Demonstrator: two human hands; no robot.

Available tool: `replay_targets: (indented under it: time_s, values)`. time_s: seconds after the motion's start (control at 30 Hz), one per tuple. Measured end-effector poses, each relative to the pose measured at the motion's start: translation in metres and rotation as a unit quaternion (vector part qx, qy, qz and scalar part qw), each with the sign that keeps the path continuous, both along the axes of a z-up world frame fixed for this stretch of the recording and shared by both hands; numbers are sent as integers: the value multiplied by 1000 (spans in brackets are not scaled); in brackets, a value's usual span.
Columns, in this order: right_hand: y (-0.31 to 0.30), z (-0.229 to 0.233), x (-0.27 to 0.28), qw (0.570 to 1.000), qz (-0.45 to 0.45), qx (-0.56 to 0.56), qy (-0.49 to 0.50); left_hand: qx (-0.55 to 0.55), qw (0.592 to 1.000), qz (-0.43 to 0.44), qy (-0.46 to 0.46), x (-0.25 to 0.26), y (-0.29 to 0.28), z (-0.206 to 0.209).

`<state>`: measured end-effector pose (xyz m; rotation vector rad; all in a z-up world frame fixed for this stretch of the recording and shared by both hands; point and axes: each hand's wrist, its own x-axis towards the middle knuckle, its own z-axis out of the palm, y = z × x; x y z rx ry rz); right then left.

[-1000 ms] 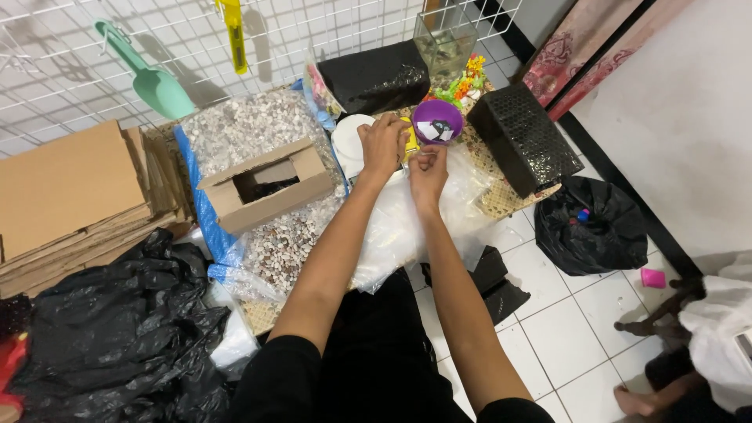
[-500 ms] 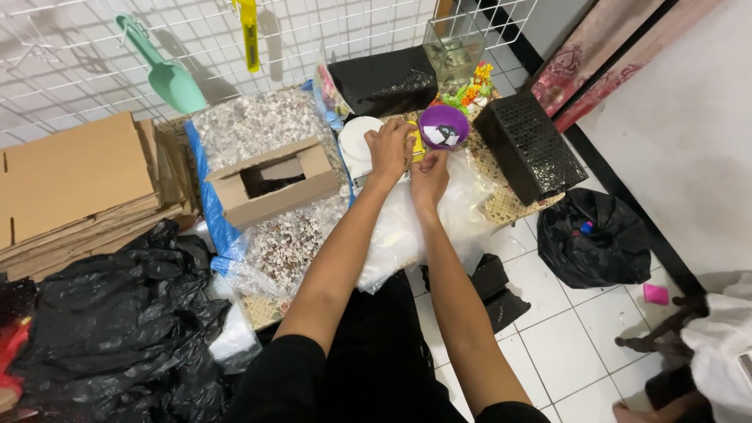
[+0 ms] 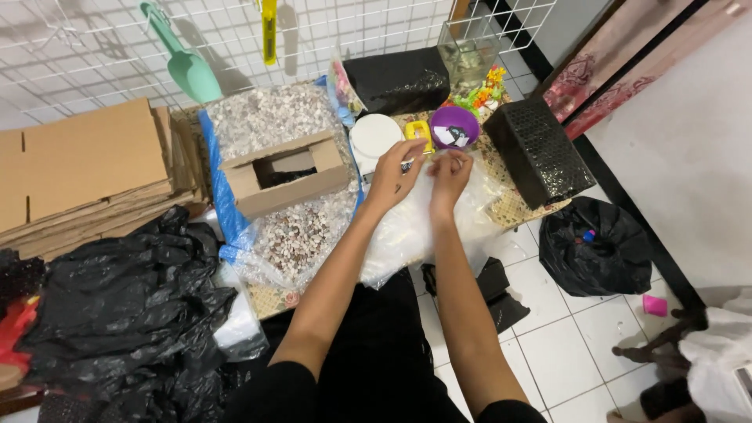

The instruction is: The person constructs a cardboard box, places a small black item inside, wraps the box in bubble wrap, and secures it with tape.

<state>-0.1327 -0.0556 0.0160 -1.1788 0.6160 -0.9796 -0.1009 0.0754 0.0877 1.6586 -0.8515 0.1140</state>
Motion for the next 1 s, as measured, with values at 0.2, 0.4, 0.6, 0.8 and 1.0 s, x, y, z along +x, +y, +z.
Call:
replay_targets:
  time_s: [0.2, 0.4, 0.6, 0.8, 1.0]
  values:
    - [4, 46, -12, 997, 56, -19, -43, -101, 988, -24, 114, -37, 54, 33]
    - [86, 112, -19, 945, 225, -212, -106, -117, 989, 48, 80, -47, 100, 82]
    - [156, 142, -22, 906, 307, -284, -60, -89, 984, 155, 20, -47, 159, 88]
    - [194, 140, -18, 915, 199, -346, -53, -153, 952, 261, 43, -47, 187, 71]
    - [207, 149, -25, 906, 274, -321, -39, -260, 929, 231, 128, -51, 196, 71]
